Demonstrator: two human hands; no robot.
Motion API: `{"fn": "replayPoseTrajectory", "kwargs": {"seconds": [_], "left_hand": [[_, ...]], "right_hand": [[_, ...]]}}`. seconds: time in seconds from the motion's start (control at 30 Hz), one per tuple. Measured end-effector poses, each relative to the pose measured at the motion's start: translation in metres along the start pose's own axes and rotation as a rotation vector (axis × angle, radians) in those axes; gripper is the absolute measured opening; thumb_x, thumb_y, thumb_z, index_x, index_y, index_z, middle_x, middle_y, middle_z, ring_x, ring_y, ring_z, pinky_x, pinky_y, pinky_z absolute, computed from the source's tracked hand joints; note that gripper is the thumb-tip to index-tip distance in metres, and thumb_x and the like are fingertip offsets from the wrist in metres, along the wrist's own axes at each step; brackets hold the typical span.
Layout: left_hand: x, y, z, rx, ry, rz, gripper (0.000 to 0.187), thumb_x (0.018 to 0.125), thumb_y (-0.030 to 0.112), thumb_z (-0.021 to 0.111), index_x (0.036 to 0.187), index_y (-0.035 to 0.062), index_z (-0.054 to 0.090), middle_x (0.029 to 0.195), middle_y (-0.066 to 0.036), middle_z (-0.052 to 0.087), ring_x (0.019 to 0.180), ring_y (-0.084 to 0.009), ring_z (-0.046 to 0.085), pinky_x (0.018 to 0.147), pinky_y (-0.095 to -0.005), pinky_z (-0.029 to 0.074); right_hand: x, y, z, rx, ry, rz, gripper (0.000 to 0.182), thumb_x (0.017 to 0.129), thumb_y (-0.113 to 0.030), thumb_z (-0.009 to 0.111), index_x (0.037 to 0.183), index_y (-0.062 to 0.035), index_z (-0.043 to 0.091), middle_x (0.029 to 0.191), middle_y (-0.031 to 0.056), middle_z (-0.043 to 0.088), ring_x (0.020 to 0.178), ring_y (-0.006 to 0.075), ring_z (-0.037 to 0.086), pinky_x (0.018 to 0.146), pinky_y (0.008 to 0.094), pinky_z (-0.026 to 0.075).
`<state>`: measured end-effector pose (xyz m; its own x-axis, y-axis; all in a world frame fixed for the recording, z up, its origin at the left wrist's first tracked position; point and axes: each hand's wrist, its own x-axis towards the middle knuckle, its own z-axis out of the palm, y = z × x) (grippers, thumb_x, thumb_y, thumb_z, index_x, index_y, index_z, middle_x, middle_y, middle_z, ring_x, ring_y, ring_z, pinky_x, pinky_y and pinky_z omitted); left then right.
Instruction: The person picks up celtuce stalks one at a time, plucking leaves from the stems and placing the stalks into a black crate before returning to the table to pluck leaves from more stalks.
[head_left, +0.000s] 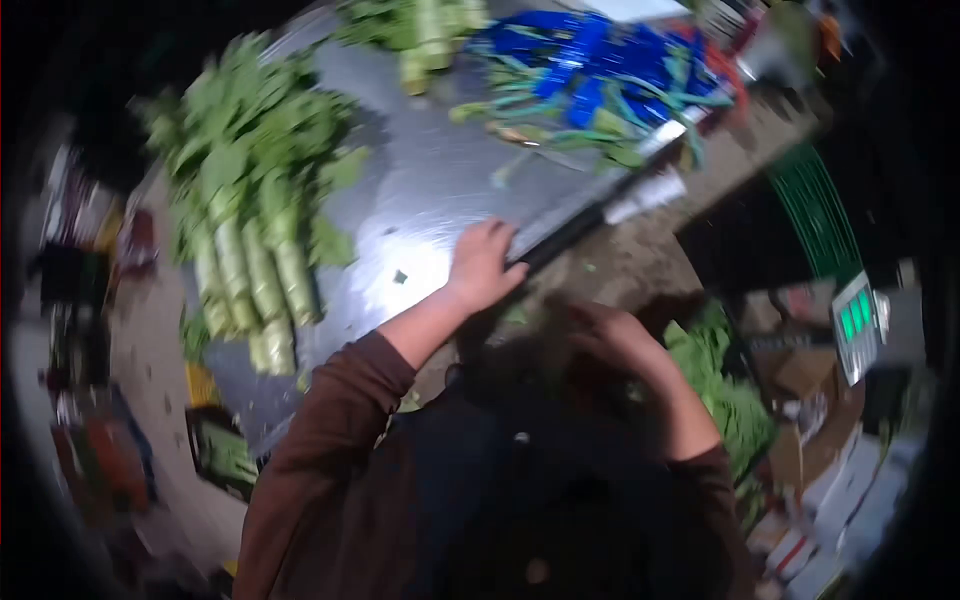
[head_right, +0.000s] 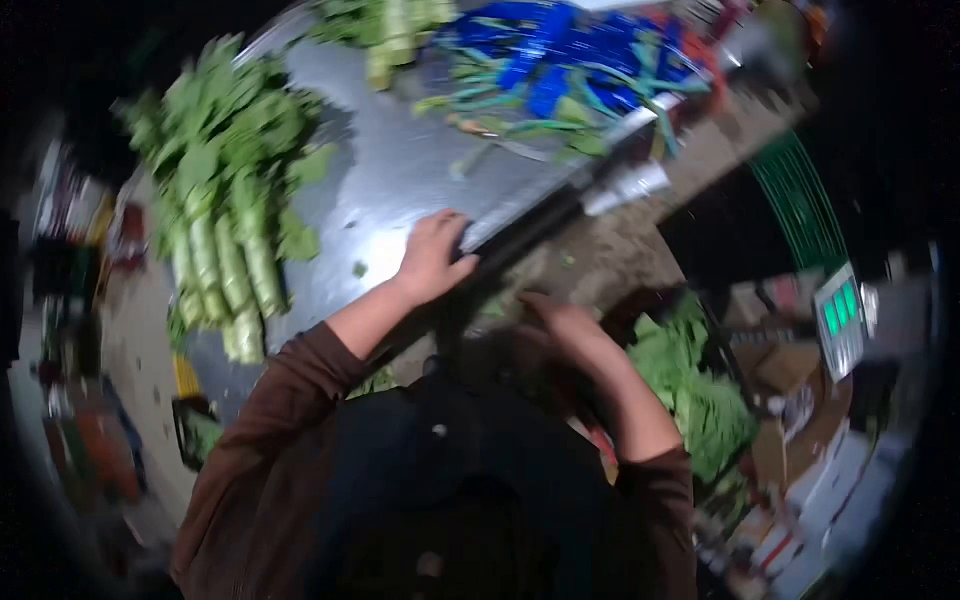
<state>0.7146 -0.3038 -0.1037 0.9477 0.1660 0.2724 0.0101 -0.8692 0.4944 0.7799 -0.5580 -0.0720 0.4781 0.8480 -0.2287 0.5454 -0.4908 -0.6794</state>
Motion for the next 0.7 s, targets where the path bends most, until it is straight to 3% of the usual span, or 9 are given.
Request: {"fn": "replayPoseTrajectory", "kwargs": {"seconds": [0.07, 0.2, 0.3, 0.43, 0.53, 0.57, 0.6, 0.63, 0.7], "left_hand": [[-0.031, -0.008, -0.039, -0.047, 0.114, -0.044, 0.047, 0.072, 0.025, 0.069, 0.111, 0.0032, 0.056, 0.118, -0.018, 0.053, 0.111, -0.0360, 0.049, 0.097, -0.0431, 0.038], [-0.090, -0.040, -0.132, 0.052, 0.318, -0.143, 0.041, 0.072, 0.020, 0.068, 0.109, 0.0059, 0.058, 0.116, -0.015, 0.055, 0.109, -0.0331, 0.050, 0.096, -0.0427, 0.038], [-0.140, -0.080, -0.188, 0.269, 0.482, -0.364, 0.044, 0.074, 0.021, 0.068, 0.113, 0.0061, 0.056, 0.120, -0.016, 0.053, 0.113, -0.0339, 0.048, 0.098, -0.0444, 0.036], [-0.196, -0.134, -0.233, 0.606, 0.651, -0.802, 0.065, 0.075, 0.029, 0.070, 0.130, 0.0072, 0.043, 0.133, -0.019, 0.040, 0.124, -0.0368, 0.036, 0.103, -0.0497, 0.028], [-0.221, -0.188, -0.251, 0.471, 0.670, -1.001, 0.074, 0.076, 0.036, 0.069, 0.135, 0.0039, 0.038, 0.134, -0.024, 0.040, 0.124, -0.0406, 0.038, 0.103, -0.0479, 0.031], [-0.226, -0.205, -0.251, 0.335, 0.657, -1.081, 0.076, 0.077, 0.038, 0.067, 0.136, 0.0021, 0.036, 0.134, -0.026, 0.041, 0.122, -0.0417, 0.041, 0.102, -0.0464, 0.034], [-0.228, -0.214, -0.252, -0.048, 0.634, -1.049, 0.079, 0.079, 0.041, 0.065, 0.137, -0.0013, 0.032, 0.130, -0.028, 0.045, 0.117, -0.0420, 0.047, 0.098, -0.0436, 0.039], [-0.231, -0.219, -0.250, 0.014, 0.632, -1.022, 0.080, 0.078, 0.041, 0.066, 0.137, -0.0021, 0.032, 0.127, -0.028, 0.047, 0.115, -0.0411, 0.048, 0.096, -0.0432, 0.040], [-0.227, -0.214, -0.249, 0.077, 0.606, -1.039, 0.084, 0.075, 0.040, 0.069, 0.136, -0.0037, 0.031, 0.124, -0.028, 0.048, 0.114, -0.0407, 0.049, 0.095, -0.0441, 0.041]], "right_hand": [[0.026, -0.055, -0.015, 0.119, -0.124, 0.103, 0.049, 0.085, -0.019, 0.063, 0.128, -0.0030, 0.047, 0.107, 0.0139, 0.063, 0.096, 0.0222, 0.061, 0.086, 0.0319, 0.047], [0.086, -0.088, 0.005, 0.488, -0.148, -0.053, 0.044, 0.090, -0.018, 0.059, 0.127, 0.0026, 0.045, 0.108, 0.0091, 0.060, 0.090, 0.0098, 0.056, 0.081, 0.0250, 0.047], [0.144, -0.134, 0.023, 0.710, -0.285, -0.061, 0.047, 0.091, -0.018, 0.058, 0.129, 0.0039, 0.042, 0.106, 0.0090, 0.060, 0.087, 0.0112, 0.057, 0.076, 0.0240, 0.047], [0.216, -0.202, 0.075, 0.688, -0.468, -0.045, 0.049, 0.093, -0.021, 0.055, 0.132, 0.0016, 0.039, 0.114, 0.0103, 0.059, 0.096, 0.0144, 0.058, 0.077, 0.0256, 0.048], [0.253, -0.262, 0.125, 0.780, -0.462, 0.000, 0.055, 0.089, -0.026, 0.059, 0.131, 0.0037, 0.040, 0.096, 0.0072, 0.057, 0.081, 0.0107, 0.055, 0.065, 0.0245, 0.048], [0.268, -0.277, 0.142, 0.779, -0.475, -0.002, 0.056, 0.088, -0.026, 0.058, 0.131, 0.0038, 0.039, 0.098, 0.0077, 0.057, 0.083, 0.0112, 0.055, 0.065, 0.0242, 0.048], [0.281, -0.293, 0.156, 0.779, -0.487, -0.002, 0.057, 0.087, -0.026, 0.058, 0.132, 0.0040, 0.039, 0.100, 0.0081, 0.057, 0.084, 0.0117, 0.056, 0.065, 0.0239, 0.047], [0.294, -0.307, 0.167, 0.655, -0.448, -0.035, 0.065, 0.087, -0.032, 0.059, 0.135, 0.0048, 0.033, 0.113, 0.0167, 0.057, 0.095, 0.0173, 0.057, 0.076, 0.0275, 0.050], [0.337, -0.318, 0.203, 0.506, -0.301, -0.073, 0.071, 0.084, -0.039, 0.059, 0.134, 0.0056, 0.035, 0.115, 0.0194, 0.056, 0.097, 0.0229, 0.058, 0.080, 0.0314, 0.049]]}}
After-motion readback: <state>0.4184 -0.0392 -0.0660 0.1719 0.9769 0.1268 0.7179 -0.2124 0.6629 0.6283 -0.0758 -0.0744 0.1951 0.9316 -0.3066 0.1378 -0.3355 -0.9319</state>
